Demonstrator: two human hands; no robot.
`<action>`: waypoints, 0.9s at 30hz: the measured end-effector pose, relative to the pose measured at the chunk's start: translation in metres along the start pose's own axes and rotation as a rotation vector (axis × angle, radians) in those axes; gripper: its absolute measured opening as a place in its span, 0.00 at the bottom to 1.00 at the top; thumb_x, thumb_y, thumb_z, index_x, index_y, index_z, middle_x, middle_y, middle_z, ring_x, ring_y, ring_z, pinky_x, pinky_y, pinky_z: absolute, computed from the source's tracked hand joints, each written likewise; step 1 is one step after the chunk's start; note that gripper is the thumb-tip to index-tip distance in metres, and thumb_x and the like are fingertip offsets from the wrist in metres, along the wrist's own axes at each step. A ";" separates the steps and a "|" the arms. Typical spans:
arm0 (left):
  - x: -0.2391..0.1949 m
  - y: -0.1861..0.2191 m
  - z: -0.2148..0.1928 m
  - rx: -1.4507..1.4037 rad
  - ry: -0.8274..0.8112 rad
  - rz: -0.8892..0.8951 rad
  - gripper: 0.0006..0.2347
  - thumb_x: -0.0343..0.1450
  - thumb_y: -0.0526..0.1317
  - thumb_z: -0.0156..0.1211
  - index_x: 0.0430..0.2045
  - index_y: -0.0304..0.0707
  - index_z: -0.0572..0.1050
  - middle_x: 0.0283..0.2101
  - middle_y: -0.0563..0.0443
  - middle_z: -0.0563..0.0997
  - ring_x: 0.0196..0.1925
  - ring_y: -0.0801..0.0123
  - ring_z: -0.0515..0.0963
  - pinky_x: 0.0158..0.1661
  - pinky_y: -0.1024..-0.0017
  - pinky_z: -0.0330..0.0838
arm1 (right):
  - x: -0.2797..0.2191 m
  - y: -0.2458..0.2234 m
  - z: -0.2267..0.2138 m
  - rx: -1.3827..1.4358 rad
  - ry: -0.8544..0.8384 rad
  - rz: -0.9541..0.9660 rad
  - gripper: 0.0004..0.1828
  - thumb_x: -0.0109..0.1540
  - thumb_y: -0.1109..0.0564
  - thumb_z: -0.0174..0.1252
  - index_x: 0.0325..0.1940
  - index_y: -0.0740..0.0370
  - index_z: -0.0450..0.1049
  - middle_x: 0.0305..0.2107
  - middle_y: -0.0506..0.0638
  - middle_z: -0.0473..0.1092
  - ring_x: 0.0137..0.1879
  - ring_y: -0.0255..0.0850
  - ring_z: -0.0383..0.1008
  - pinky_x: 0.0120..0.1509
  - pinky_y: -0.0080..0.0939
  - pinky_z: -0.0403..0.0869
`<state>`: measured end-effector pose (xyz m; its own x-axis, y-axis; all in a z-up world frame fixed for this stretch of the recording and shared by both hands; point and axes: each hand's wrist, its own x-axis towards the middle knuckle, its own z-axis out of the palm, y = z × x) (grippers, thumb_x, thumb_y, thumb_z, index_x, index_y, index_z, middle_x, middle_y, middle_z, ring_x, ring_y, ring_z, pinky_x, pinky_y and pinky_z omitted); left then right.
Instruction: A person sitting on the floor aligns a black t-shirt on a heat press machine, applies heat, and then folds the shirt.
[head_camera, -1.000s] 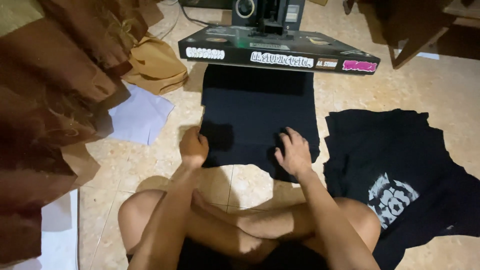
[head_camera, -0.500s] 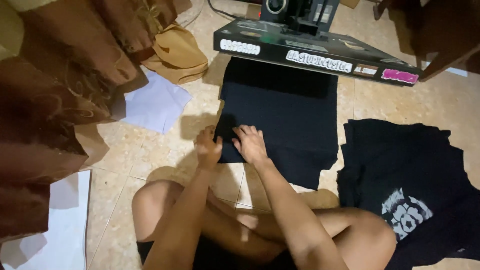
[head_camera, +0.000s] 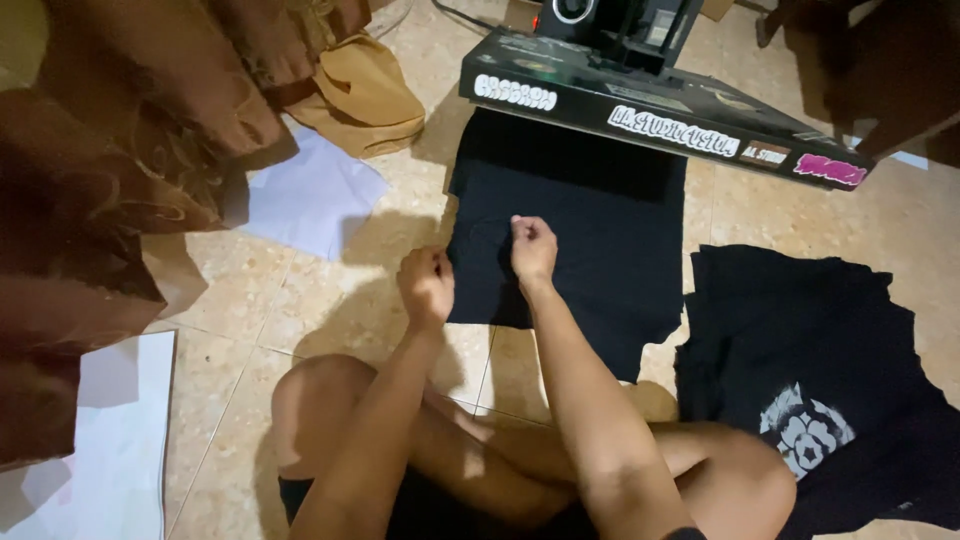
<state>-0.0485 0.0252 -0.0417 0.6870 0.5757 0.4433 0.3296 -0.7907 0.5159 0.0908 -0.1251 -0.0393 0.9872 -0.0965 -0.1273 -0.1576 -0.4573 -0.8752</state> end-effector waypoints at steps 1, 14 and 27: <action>-0.007 0.009 -0.001 0.000 0.001 0.004 0.03 0.70 0.41 0.61 0.31 0.48 0.79 0.28 0.55 0.80 0.34 0.58 0.82 0.35 0.62 0.77 | -0.007 -0.012 -0.005 0.004 0.003 0.000 0.09 0.63 0.40 0.61 0.36 0.43 0.80 0.27 0.46 0.76 0.41 0.46 0.79 0.44 0.47 0.75; 0.017 0.048 -0.008 -0.236 -0.045 -0.261 0.28 0.68 0.44 0.65 0.59 0.36 0.59 0.51 0.36 0.66 0.45 0.41 0.79 0.40 0.50 0.79 | -0.060 -0.030 -0.015 0.018 -0.373 -0.361 0.07 0.61 0.56 0.62 0.42 0.48 0.80 0.31 0.52 0.76 0.43 0.48 0.78 0.49 0.48 0.76; -0.027 -0.055 0.039 0.519 0.278 0.089 0.07 0.65 0.40 0.52 0.15 0.56 0.69 0.15 0.59 0.70 0.19 0.63 0.75 0.28 0.65 0.67 | -0.085 0.001 -0.010 -0.667 -0.371 -0.972 0.07 0.62 0.46 0.56 0.36 0.45 0.77 0.48 0.43 0.68 0.58 0.44 0.65 0.63 0.54 0.65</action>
<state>-0.0602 0.0449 -0.1103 0.5543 0.4801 0.6799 0.6003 -0.7965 0.0730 0.0063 -0.1260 -0.0250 0.6324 0.7418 0.2231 0.7700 -0.5708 -0.2850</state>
